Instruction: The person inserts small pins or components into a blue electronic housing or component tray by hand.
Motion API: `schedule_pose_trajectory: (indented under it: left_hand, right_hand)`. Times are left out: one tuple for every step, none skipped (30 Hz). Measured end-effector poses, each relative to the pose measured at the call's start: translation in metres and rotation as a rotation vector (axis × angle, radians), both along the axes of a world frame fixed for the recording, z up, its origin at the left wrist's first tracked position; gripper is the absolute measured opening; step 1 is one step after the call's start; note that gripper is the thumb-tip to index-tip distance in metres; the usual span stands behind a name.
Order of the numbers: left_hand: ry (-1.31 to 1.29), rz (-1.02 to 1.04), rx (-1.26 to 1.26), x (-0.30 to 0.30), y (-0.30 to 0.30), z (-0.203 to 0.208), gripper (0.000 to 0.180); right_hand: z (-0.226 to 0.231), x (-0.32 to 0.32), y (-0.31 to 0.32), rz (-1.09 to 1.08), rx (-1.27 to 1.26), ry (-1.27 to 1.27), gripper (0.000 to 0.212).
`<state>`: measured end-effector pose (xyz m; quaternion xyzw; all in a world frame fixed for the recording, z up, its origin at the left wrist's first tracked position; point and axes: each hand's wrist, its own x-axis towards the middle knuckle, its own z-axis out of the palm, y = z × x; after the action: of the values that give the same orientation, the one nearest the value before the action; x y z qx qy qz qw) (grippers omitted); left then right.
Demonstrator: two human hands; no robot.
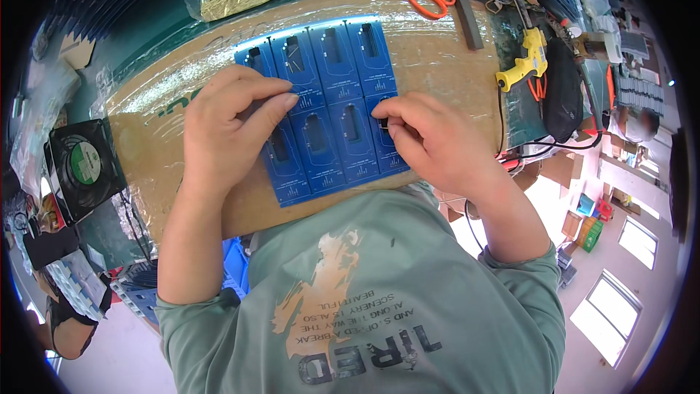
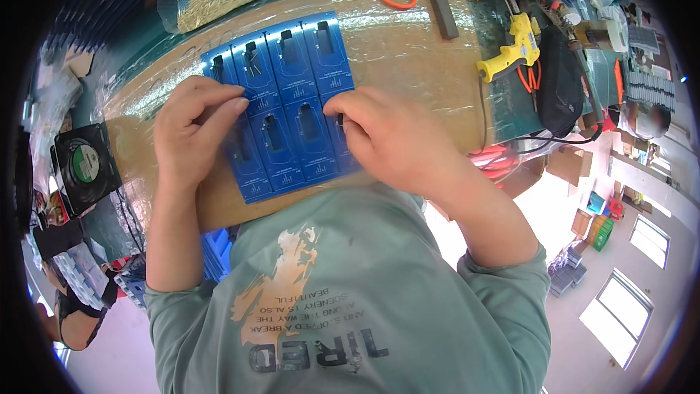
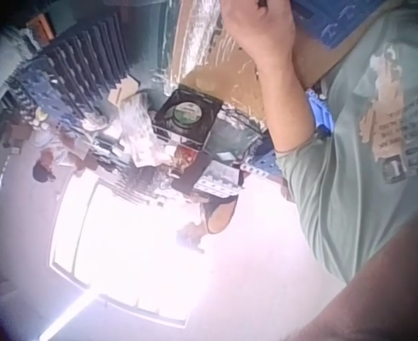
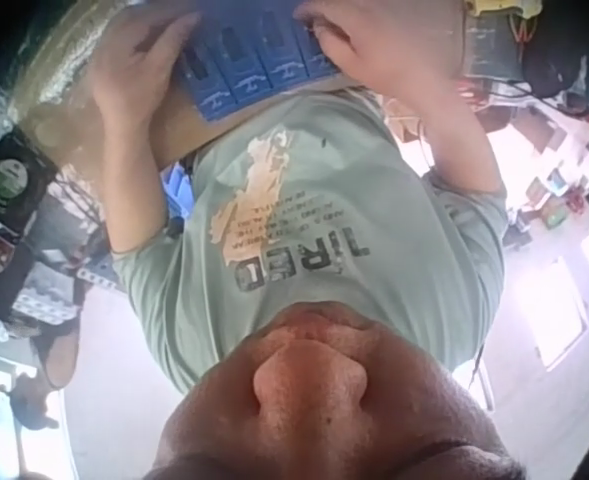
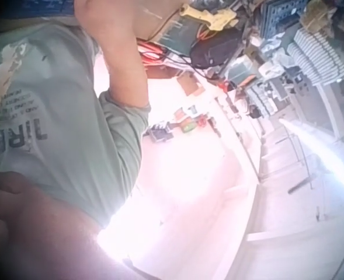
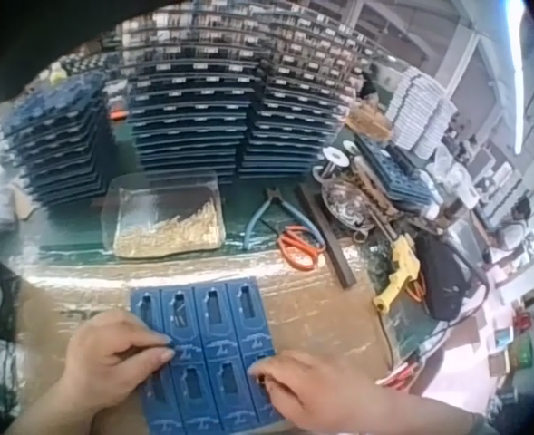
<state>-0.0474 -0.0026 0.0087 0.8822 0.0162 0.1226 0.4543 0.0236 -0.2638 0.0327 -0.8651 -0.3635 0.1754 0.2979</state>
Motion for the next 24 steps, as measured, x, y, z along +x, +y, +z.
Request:
schedule_pose_trajectory:
  left_hand:
    - [0.019,0.009,-0.005,0.0,0.0,0.0,0.015]
    - [0.018,0.009,-0.005,0.0,0.0,0.0,0.015]
    - [0.014,0.006,-0.008,0.0,0.001,0.0,0.016]
    - [0.01,0.003,-0.01,0.0,0.001,-0.001,0.016]
    - [0.01,0.003,-0.011,0.0,0.001,-0.001,0.016]
    - [0.005,0.003,0.004,0.001,0.001,0.0,0.016]
    - [0.0,0.003,0.02,0.001,0.001,0.0,0.016]
    - [0.0,0.004,0.021,0.001,0.002,0.0,0.016]
    - [0.003,0.005,0.004,0.002,0.002,0.0,0.015]
    - [0.006,0.006,-0.013,0.002,0.002,0.0,0.015]
    - [0.008,0.008,-0.011,0.002,0.002,0.0,0.015]
    - [0.001,0.005,0.01,0.003,0.002,0.0,0.015]
    - [-0.005,0.003,0.031,0.003,0.001,0.001,0.015]
    - [-0.005,0.008,0.04,0.003,0.003,0.001,0.015]
    - [-0.012,0.01,0.026,0.003,0.003,0.0,0.014]
    - [-0.02,0.012,0.013,0.002,0.004,0.0,0.014]
    - [-0.023,0.025,0.031,0.003,0.006,0.0,0.014]
    - [-0.043,0.048,0.024,0.004,0.005,0.002,0.013]
    - [-0.063,0.072,0.019,0.004,0.006,0.005,0.013]
    - [-0.067,0.081,0.033,0.005,0.005,0.008,0.013]
    - [-0.004,0.141,-0.019,0.006,0.005,0.012,0.012]
    - [0.057,0.202,-0.072,0.007,0.006,0.015,0.011]
    - [0.049,0.204,-0.062,0.01,0.007,0.021,0.011]
    - [0.064,0.217,0.007,0.015,0.009,0.027,0.012]
  right_hand:
    - [0.0,0.0,0.001,-0.009,-0.006,0.012,0.019]
    - [0.0,0.0,0.001,-0.009,-0.007,0.011,0.019]
    - [0.0,0.0,0.002,-0.008,-0.011,-0.006,0.018]
    - [-0.001,0.0,0.003,-0.006,-0.016,-0.024,0.018]
    - [-0.001,0.0,0.003,-0.006,-0.017,-0.023,0.018]
    - [0.0,0.0,0.004,-0.005,-0.025,-0.028,0.018]
    - [0.0,0.0,0.005,-0.004,-0.033,-0.033,0.018]
    - [0.0,0.001,0.005,-0.003,-0.033,-0.033,0.018]
    - [0.0,0.001,0.006,0.001,-0.024,-0.036,0.019]
    - [0.0,0.002,0.007,0.005,-0.016,-0.039,0.019]
    - [0.0,0.001,0.009,0.006,-0.014,-0.038,0.019]
    - [0.001,-0.001,0.011,0.014,-0.05,-0.066,0.019]
    - [0.001,-0.002,0.013,0.022,-0.085,-0.094,0.02]
    - [0.002,-0.001,0.014,0.027,-0.076,-0.094,0.02]
    - [0.003,-0.001,0.016,0.052,-0.075,-0.096,0.018]
    - [0.004,0.0,0.016,0.078,-0.073,-0.099,0.017]
    - [0.004,0.002,0.017,0.09,-0.055,-0.103,0.017]
    - [0.005,0.003,0.015,0.073,-0.038,-0.057,0.015]
    - [0.005,0.004,0.014,0.059,-0.021,-0.011,0.014]
    - [0.006,0.005,0.013,0.068,-0.007,-0.015,0.014]
    - [0.006,0.005,0.011,0.036,-0.038,0.025,0.011]
    - [0.006,0.005,0.012,0.003,-0.069,0.066,0.008]
    - [0.006,0.003,0.011,0.005,-0.058,0.059,0.008]
    - [0.004,0.002,0.01,0.01,-0.047,0.043,0.007]
